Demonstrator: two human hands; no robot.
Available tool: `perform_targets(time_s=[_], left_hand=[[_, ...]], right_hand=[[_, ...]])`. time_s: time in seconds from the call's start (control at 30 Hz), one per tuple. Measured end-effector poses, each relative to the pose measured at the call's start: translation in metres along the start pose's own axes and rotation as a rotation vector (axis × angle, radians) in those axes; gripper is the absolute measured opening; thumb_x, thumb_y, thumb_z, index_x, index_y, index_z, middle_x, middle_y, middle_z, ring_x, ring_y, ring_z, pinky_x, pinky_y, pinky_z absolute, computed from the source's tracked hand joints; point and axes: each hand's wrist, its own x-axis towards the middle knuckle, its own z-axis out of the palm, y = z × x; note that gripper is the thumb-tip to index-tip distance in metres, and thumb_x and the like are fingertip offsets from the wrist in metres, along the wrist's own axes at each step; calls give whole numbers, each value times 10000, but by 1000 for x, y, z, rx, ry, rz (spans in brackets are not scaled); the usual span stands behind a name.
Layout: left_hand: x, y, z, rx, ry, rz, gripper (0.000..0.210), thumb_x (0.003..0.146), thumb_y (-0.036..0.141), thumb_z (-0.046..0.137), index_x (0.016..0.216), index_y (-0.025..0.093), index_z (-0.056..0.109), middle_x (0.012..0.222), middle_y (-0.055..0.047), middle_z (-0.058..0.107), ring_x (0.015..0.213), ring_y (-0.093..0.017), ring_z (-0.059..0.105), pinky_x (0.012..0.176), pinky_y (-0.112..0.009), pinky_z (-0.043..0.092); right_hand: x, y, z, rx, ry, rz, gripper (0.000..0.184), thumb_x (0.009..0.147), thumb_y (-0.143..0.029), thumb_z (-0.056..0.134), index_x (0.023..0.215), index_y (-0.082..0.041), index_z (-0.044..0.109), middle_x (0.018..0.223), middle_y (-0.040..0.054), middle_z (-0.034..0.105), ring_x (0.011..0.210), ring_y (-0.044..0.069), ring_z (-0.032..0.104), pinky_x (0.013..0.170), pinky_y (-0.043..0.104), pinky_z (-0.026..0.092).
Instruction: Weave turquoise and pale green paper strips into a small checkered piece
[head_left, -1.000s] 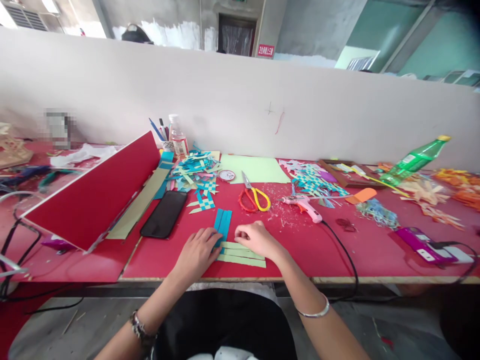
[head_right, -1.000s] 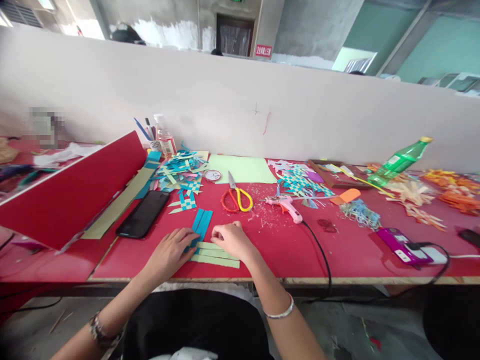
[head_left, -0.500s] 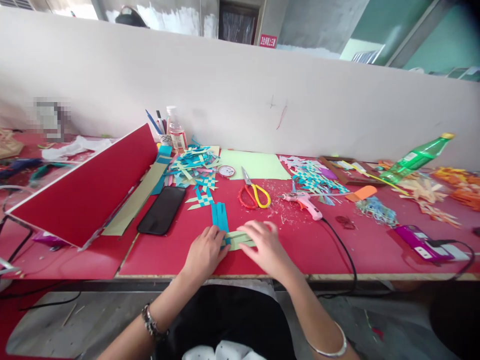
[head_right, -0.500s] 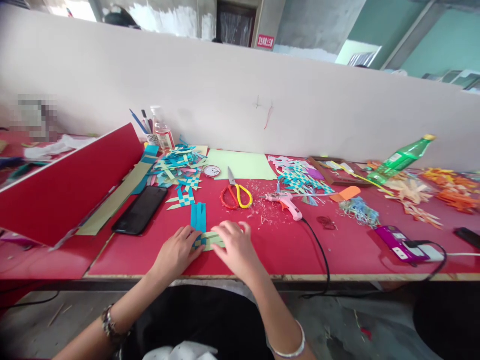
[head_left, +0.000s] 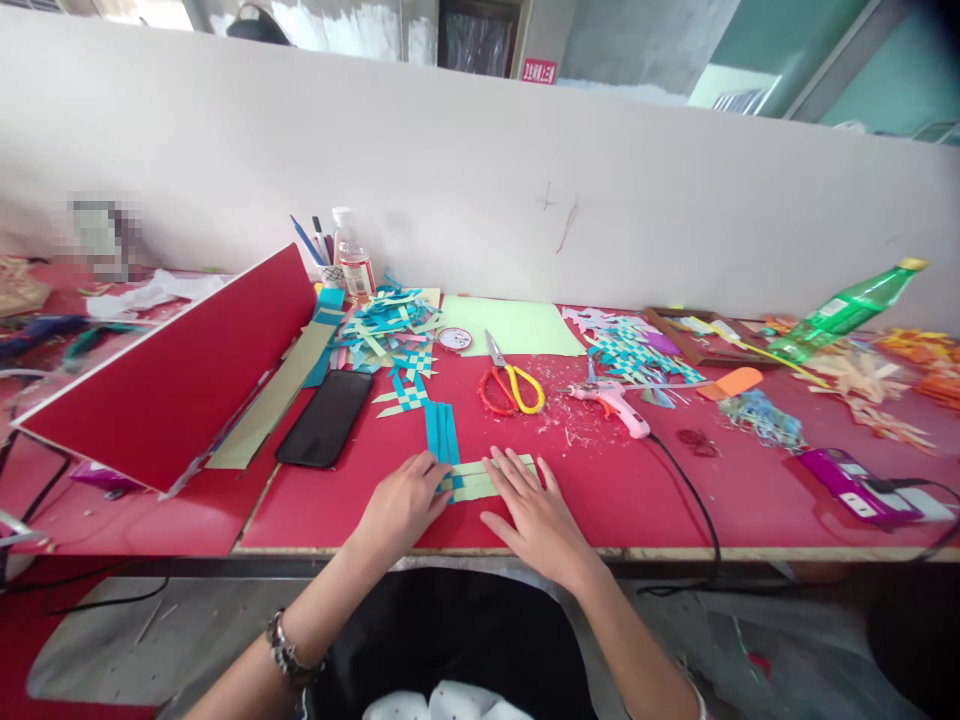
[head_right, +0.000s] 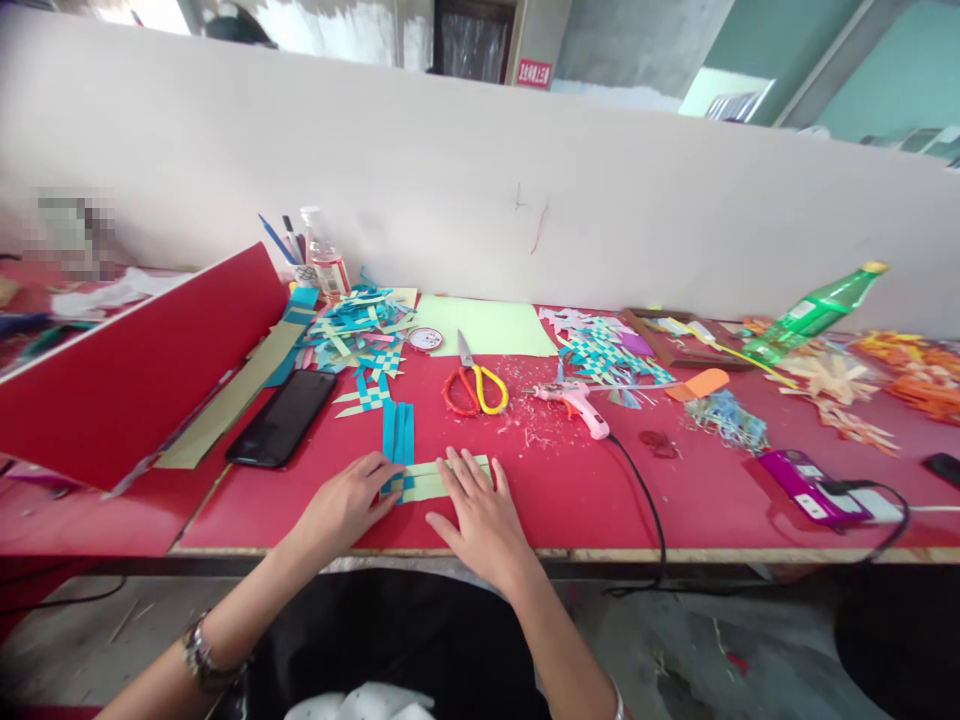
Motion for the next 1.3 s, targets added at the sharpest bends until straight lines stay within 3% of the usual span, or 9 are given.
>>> perform_targets(time_s=[0.13,0.27,0.5,0.67,0.77,0.9,1.07,1.2,1.3], left_hand=[[-2,-3,4,103,51,37,299,822,300,407,1081,186,500,1028,-76,540,945,-196,510,807,-320,426],[-2,-8,11,164,82,103,357,859,288,329,1197,222,424,1275,-48,429,1174,-182,367,994,-374,256],[-4,-17,17,191,45,109,443,877,389,218,1283,236,307,1352,-26,325,1219,-153,315,1019,-388,191],[-4,-16,15,184,94,103,461,865,383,272,1297,223,276,1360,-62,308,1226,-185,295,1016,-417,185],[-2,-11,9,155,111,103,434,848,321,347,1272,232,315,1309,-86,363,1180,-216,345,978,-422,258],[3,-5,4,68,26,171,348,832,178,348,1167,231,427,1105,-82,480,979,-198,478,815,-353,416],[9,-4,5,-61,-10,200,363,749,51,341,1081,157,440,985,-86,513,938,-175,497,811,-311,421],[17,2,1,-117,-41,70,267,756,192,429,1021,158,433,910,-62,558,800,-160,545,683,-263,447],[25,13,-4,-47,-77,-71,297,752,344,475,984,162,443,845,-50,580,726,-169,566,572,-241,429]], right_hand=[[-6,4,4,-42,16,83,574,832,-478,262,1342,-233,165,1405,27,174,1282,212,152,1010,461,163],[-7,3,3,-35,9,92,571,830,-478,262,1341,-238,174,1402,21,184,1278,211,168,1005,446,183],[-6,3,4,-37,31,92,571,827,-471,278,1339,-238,179,1401,23,189,1277,211,171,1005,449,174],[-8,3,4,-30,43,87,569,826,-467,284,1336,-229,194,1400,28,194,1275,209,179,1002,447,180],[-8,2,0,-5,59,86,561,823,-475,295,1323,-230,229,1386,49,241,1259,226,220,993,487,156],[2,3,-8,92,128,165,420,861,-396,256,1236,-245,369,1255,71,451,1147,220,391,960,553,95],[26,12,-13,150,188,175,227,805,-287,436,993,-255,559,957,42,615,919,193,526,924,526,105],[39,17,-21,282,181,146,119,767,-269,493,788,-246,608,821,10,641,853,183,541,906,488,116],[43,18,-34,353,204,164,157,768,-264,482,669,-221,596,749,-11,647,789,159,554,907,470,108]])
